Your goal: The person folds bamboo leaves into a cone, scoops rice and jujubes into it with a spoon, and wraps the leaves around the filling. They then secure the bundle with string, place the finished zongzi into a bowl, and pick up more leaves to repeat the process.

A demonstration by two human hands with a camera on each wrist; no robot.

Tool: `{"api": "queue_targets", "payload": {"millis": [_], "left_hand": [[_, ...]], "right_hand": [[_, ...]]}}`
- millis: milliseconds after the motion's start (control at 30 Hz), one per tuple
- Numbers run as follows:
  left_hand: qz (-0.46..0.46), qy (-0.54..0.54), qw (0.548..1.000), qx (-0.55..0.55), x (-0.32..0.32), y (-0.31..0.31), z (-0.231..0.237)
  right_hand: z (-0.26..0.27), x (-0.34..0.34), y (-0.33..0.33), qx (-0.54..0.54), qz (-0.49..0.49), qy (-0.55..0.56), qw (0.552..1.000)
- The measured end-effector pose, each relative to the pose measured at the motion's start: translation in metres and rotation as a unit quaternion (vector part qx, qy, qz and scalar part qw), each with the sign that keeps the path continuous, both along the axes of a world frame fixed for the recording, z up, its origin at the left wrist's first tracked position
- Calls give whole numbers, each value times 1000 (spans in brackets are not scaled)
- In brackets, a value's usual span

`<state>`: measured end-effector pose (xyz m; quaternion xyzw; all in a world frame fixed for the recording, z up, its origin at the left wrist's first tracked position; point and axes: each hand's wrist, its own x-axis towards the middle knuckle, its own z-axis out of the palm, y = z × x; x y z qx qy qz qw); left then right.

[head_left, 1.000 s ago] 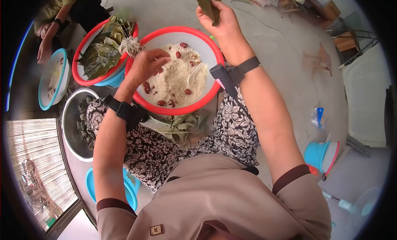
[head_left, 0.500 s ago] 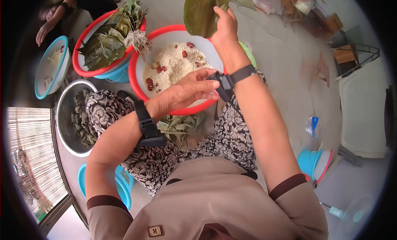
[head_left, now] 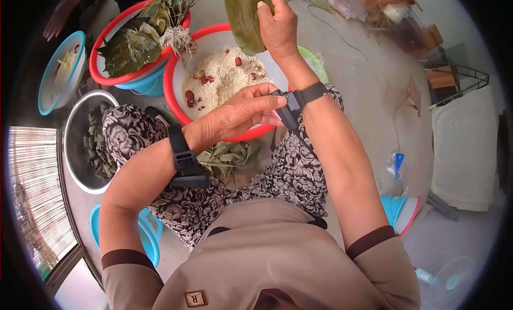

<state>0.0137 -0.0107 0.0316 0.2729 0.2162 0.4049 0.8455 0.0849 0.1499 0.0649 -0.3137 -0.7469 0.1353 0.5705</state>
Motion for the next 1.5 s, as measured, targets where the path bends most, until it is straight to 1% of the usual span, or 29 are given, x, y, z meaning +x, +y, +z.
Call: {"api": "queue_targets", "payload": {"millis": [100, 133, 167, 233, 267, 333, 367, 400, 433, 467, 500, 600, 667, 733, 767, 833, 967, 1033, 1067, 1100, 1133, 1200, 1267, 1300, 1367, 1400, 1433, 1467, 1500], "left_hand": [[4, -23, 1000, -12, 1, -2, 0], [10, -34, 999, -23, 4, -4, 0], [11, -37, 999, -22, 6, -5, 0], [22, -59, 997, -35, 7, -5, 3], [26, -59, 997, -32, 8, -5, 4], [26, -71, 997, -32, 10, -7, 1], [30, -73, 996, -31, 9, -6, -3], [17, -56, 998, -17, 10, -6, -6], [3, -40, 999, -3, 11, -5, -9], [5, -43, 999, -4, 14, -6, -12], [3, -38, 999, -3, 17, -7, -11], [-13, 6, 1000, 2, 9, -7, -5], [-33, 42, 999, 4, 3, -5, -1], [-1, 137, 990, 22, -6, 3, -2], [-2, 137, 990, 22, -10, 5, -2], [-17, 211, 976, 59, -17, 7, -2], [-22, 255, 963, 82, -18, 6, -6], [-25, 252, 963, 89, -18, 9, -12], [-29, 248, 964, 92, -20, 10, -16], [-24, 252, 964, 78, -22, 11, -15], [-9, 256, 964, 75, -26, 13, -18], [-5, 257, 964, 71, -31, 16, -21], [86, 257, 958, 93, -39, 22, -22], [82, 261, 957, 95, -38, 23, -22], [129, 268, 950, 90, -57, 35, -16], [183, 344, 910, 140, -62, 38, -12], [253, 486, 792, 269, -64, 35, 0], [343, 602, 570, 441, -72, 37, 7], [355, 605, 539, 466, -78, 37, 25]], "right_hand": [[2, -4, -1, 78, 6, -72, 994], [3, 1, -4, 75, 13, -130, 989], [5, 2, -6, 76, 15, -133, 988], [11, 0, -4, 152, 74, -171, 971], [13, -1, -6, 155, 78, -170, 970], [14, -1, -10, 60, 17, -178, 982], [15, -3, -9, 61, 21, -180, 981], [15, -2, -6, -103, 81, 1, 991], [16, -1, -4, -262, 133, 181, 939], [15, 5, 0, -346, 210, 256, 878], [14, 9, -1, -349, 210, 254, 877], [17, 18, 2, -420, 216, 374, 798], [25, 31, 6, -417, 213, 357, 809], [36, 48, 19, -421, 223, 334, 814], [35, 56, 22, -400, 231, 320, 828], [27, 69, 37, -427, 320, 384, 753], [27, 72, 24, -420, 284, 341, 792], [46, 55, -5, -346, 170, 174, 906], [41, 53, 0, -340, 180, 180, 905], [25, 58, 7, -220, 60, -47, 972], [12, 62, 13, -83, -72, -269, 957], [-1, 65, 17, -134, -48, -220, 965], [-19, 71, 24, -204, -21, -178, 962], [-22, 77, 21, -205, -25, -173, 963], [-14, 76, 15, -100, 40, -232, 967], [-10, 77, 15, -74, 43, -261, 962], [-3, 77, 12, -35, -10, -279, 960], [4, 79, 14, -39, 2, -266, 963], [8, 80, 12, -69, -24, -237, 969]]}}
